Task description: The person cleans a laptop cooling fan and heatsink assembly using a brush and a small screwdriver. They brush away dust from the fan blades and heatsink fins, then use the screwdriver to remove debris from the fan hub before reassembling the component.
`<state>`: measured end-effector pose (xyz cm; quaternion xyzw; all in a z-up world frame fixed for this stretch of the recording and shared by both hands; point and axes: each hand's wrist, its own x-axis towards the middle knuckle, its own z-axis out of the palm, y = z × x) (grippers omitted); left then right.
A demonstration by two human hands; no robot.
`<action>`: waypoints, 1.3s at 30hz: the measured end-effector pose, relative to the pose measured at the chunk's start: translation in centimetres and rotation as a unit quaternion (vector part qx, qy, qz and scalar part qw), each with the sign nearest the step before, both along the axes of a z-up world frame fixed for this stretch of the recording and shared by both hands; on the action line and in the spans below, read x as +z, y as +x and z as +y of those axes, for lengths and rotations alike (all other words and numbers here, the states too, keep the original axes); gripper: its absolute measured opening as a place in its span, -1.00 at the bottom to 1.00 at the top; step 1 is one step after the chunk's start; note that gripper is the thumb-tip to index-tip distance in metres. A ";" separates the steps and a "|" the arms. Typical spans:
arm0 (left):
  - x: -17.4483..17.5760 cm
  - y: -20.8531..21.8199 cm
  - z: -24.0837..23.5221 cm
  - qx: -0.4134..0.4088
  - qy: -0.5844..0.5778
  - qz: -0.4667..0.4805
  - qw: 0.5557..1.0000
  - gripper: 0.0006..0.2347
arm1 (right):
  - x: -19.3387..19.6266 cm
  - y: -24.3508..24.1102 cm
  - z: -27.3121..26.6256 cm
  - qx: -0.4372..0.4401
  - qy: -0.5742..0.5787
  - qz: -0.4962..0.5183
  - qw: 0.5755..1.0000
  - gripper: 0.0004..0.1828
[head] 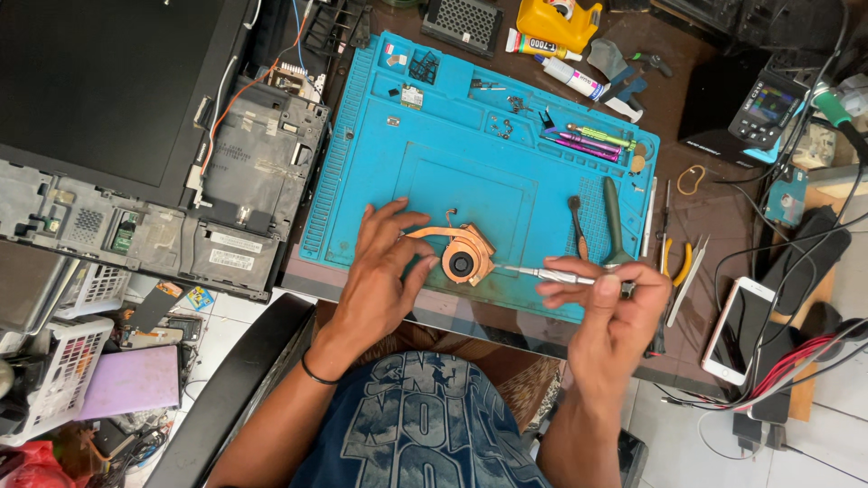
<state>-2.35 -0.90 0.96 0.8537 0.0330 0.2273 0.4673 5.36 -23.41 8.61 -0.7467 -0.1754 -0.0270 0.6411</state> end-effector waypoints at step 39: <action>1.6 0.0 -1.0 -0.096 -0.334 -0.079 0.934 -0.98 | -2.8 -2.6 2.6 0.120 0.130 -0.080 0.981 -0.67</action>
